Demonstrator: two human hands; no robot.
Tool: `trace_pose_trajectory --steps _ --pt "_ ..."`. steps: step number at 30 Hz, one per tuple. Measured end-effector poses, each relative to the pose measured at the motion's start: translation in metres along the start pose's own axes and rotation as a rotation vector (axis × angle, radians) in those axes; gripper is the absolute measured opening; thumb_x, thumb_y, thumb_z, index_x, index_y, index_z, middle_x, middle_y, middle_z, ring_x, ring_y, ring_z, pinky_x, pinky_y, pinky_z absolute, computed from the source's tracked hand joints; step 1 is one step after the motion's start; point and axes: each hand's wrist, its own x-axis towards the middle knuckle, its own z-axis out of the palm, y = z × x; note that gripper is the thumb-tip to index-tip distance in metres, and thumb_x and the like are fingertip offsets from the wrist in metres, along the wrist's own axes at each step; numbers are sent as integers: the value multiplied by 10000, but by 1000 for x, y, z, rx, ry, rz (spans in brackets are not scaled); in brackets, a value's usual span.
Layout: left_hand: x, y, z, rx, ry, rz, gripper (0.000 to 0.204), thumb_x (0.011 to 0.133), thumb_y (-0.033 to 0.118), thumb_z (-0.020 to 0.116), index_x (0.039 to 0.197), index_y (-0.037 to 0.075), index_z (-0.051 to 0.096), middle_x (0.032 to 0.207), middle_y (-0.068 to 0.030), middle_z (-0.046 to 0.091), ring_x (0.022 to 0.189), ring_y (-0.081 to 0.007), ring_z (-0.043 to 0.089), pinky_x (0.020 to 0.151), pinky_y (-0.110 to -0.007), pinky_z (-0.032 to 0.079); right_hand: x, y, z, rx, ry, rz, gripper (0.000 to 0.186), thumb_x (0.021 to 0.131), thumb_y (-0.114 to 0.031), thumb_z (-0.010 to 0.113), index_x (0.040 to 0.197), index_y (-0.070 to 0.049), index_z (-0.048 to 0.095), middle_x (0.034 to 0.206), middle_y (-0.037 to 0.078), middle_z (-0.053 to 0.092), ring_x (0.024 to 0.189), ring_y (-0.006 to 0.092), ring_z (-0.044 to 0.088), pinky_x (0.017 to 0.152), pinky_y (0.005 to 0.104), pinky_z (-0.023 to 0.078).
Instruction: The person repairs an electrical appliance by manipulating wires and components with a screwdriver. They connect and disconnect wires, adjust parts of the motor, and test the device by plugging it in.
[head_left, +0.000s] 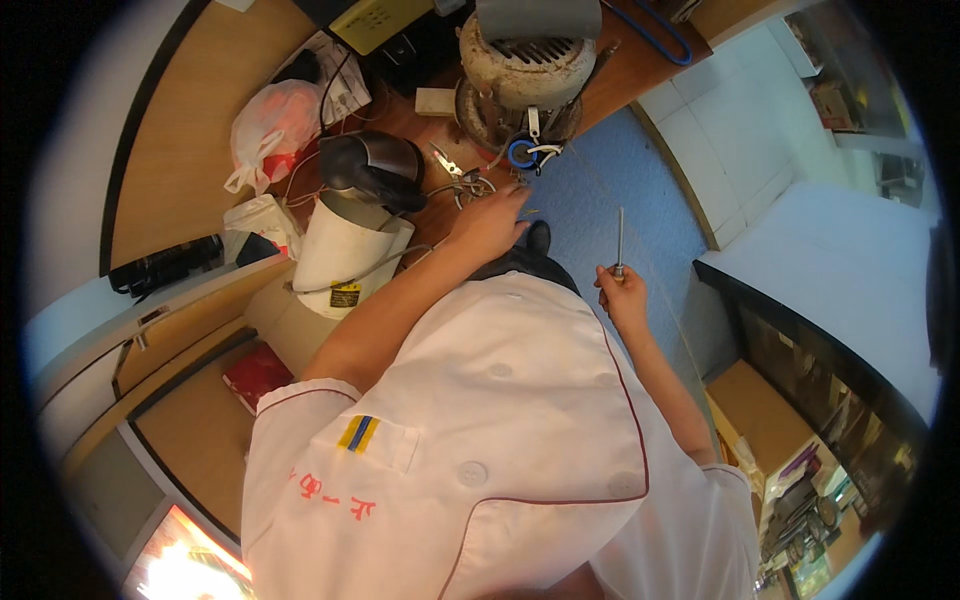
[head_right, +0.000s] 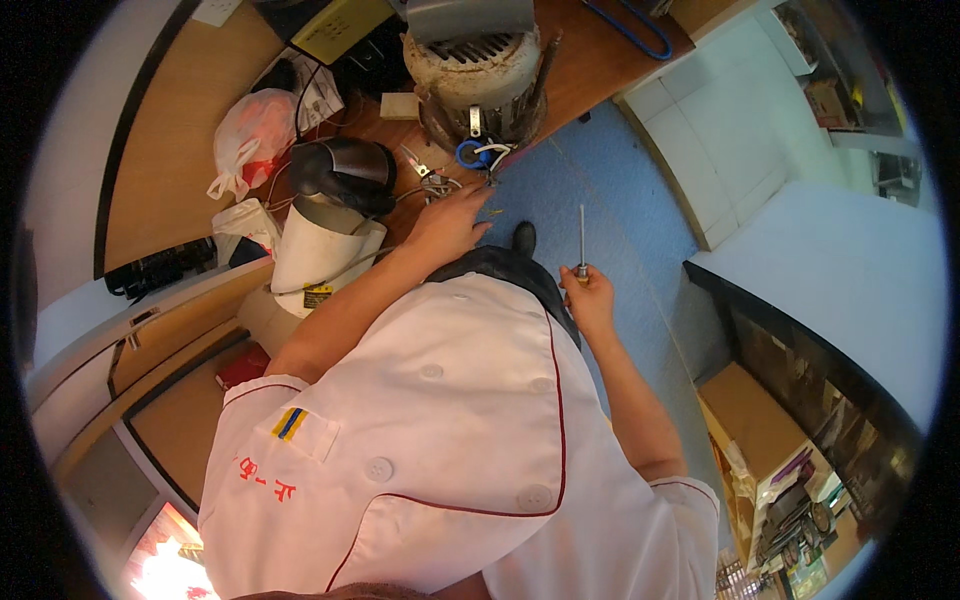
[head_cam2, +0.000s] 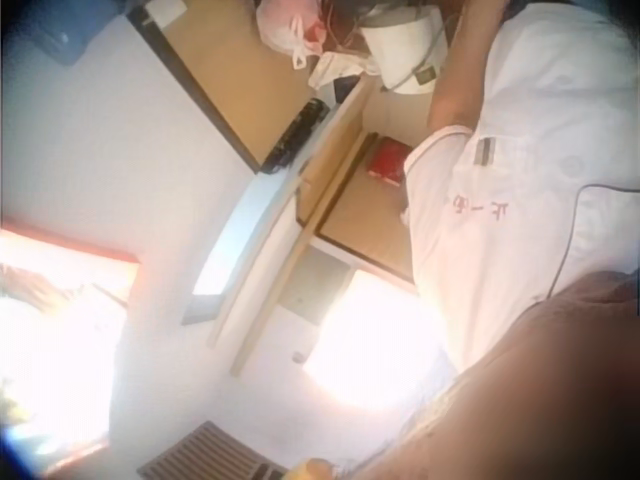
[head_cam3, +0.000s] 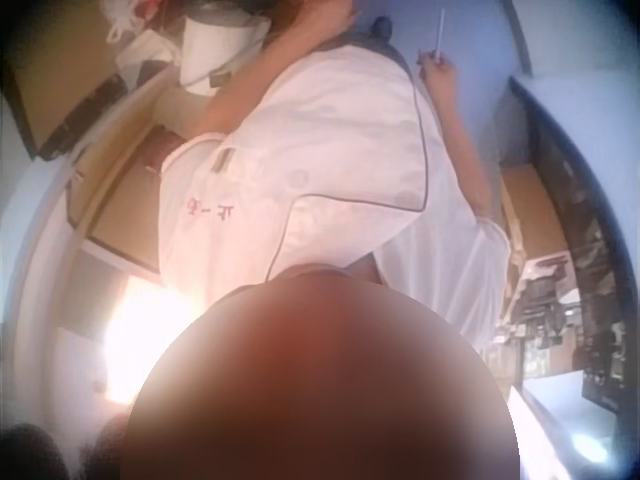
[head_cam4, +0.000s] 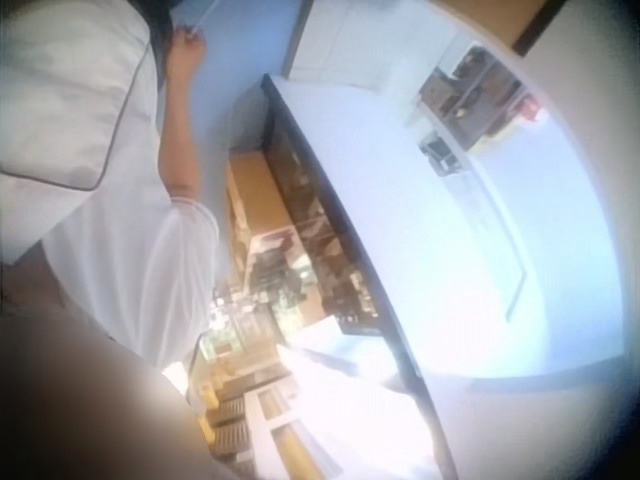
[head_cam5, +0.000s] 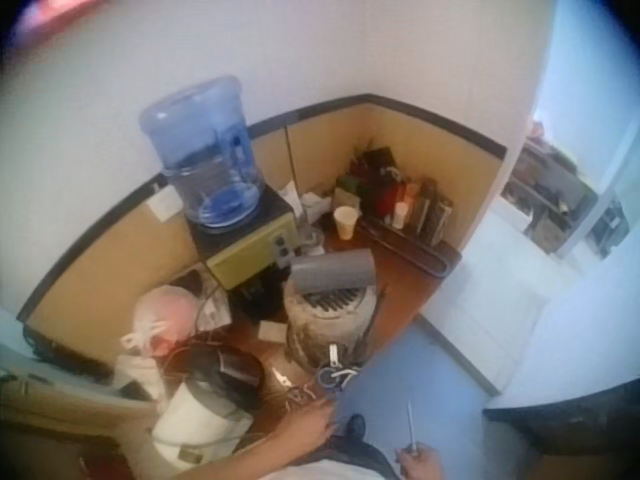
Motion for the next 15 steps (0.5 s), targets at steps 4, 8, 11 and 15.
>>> trace_pose_trajectory --steps 4,8,11,15 --pt "10 0 -4 98 -185 -37 293 916 174 721 1185 60 714 1119 -154 701 1045 -371 687 876 -469 558 1 9 -4 -17 1 -14 258 980 -244 756 865 -51 628 714 36 664 493 91 538 431 259 395" --pt "5 -2 -6 -6 -141 -10 174 921 165 718 1042 48 761 1010 -144 718 967 -359 696 822 -455 556 -4 7 -3 12 10 -9 262 973 -243 762 842 -50 642 682 21 650 509 86 540 460 263 405" --pt "-2 4 -21 -167 -42 -1 191 926 171 724 1058 40 766 955 -137 723 873 -320 694 768 -419 549 -4 7 0 6 -3 -10 266 974 -243 762 838 -49 641 669 17 637 515 85 537 473 263 405" --pt "-10 -4 -31 -454 28 -248 197 983 152 694 1118 28 765 898 -78 722 748 -193 646 693 -332 525 -4 0 5 -12 -15 -49 257 978 -237 756 844 -51 640 665 13 629 522 86 531 492 263 410"
